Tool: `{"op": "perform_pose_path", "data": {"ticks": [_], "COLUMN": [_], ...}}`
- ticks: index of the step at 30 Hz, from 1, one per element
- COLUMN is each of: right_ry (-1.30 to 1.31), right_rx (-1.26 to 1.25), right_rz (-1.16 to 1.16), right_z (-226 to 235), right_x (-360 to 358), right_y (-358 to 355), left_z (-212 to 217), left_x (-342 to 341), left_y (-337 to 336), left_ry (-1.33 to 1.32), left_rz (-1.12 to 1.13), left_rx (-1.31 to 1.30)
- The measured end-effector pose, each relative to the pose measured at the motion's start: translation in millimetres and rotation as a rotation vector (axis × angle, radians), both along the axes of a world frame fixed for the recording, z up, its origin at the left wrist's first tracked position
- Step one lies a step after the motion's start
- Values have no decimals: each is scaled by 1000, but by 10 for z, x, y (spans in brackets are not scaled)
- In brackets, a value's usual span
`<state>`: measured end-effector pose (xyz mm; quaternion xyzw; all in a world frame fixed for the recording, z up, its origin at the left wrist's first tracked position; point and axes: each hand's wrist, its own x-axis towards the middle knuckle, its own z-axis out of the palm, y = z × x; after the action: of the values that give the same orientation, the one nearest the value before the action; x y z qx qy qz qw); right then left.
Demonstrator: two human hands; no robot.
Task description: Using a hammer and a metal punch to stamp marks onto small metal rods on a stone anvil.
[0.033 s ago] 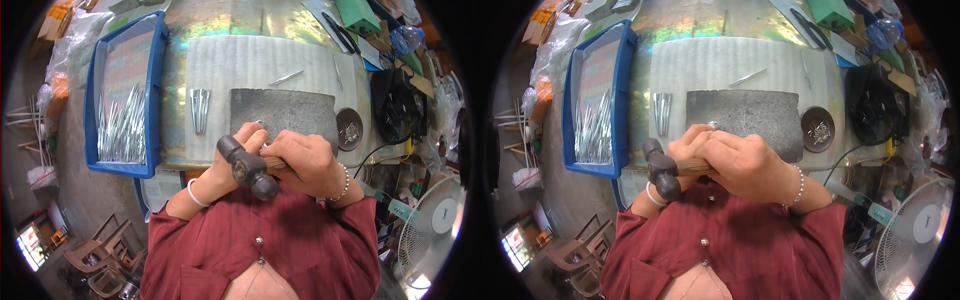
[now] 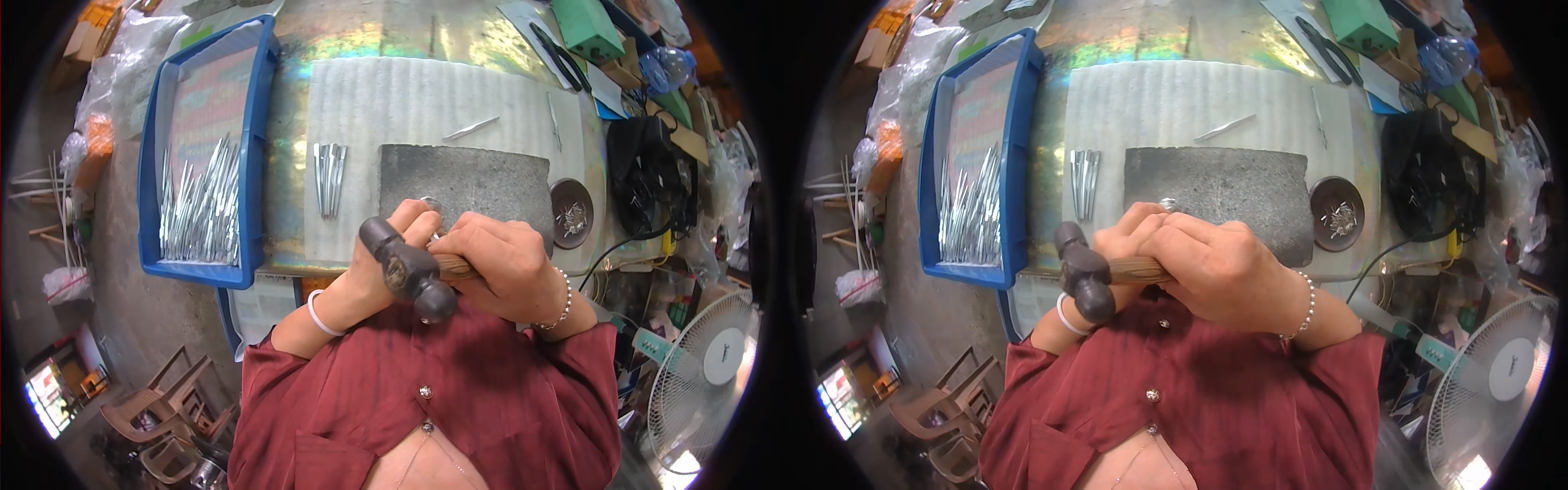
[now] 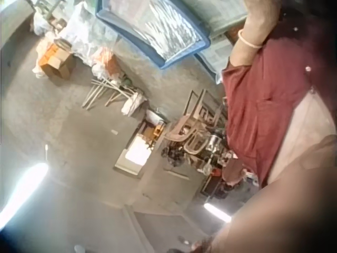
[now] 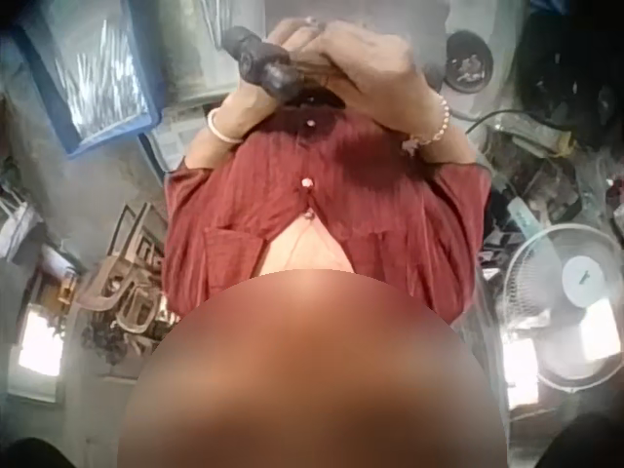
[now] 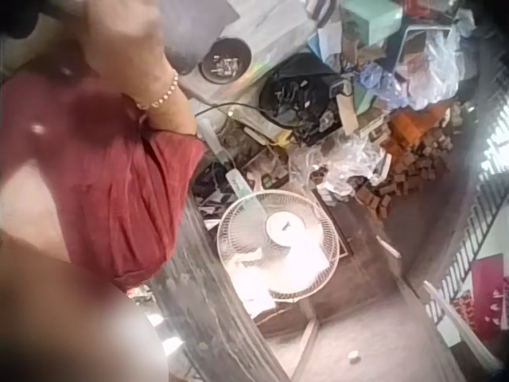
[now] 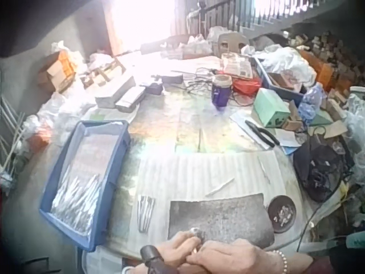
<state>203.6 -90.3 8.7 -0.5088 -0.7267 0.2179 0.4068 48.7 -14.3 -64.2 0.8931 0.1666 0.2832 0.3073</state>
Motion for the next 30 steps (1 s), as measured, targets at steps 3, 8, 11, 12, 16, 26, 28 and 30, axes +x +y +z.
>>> {"op": "perform_pose_path", "data": {"ticks": [3,8,11,12,16,26,28,30], "right_ry": [123,259,154,86,-82,-72,-23,56], "right_rx": [-165,-326,-336,-285,-226,-235,-201,-129], "right_rz": [-23,-111,-33,-4,-27,-115,-103,-104], "right_z": [115,287,387,388,462,430,374,249], "right_x": [-14,138,217,228,244,203,166,69], "right_y": [-2,-268,-371,-382,-429,-351,-261,-143], "left_z": [-367,-82,-121,-114,-96,-125,-123,-147], "left_x": [-51,-26,-27,-26,-14,-3,-26,-23], "left_y": [-29,-15,0,0,26,58,67,82], "left_ry": [-63,-90,-86,-91,-89,-91,-78,-68], "left_rz": [6,108,84,86,92,57,39,16], "left_rx": [126,-39,-82,-85,-103,-48,-55,-69]}}
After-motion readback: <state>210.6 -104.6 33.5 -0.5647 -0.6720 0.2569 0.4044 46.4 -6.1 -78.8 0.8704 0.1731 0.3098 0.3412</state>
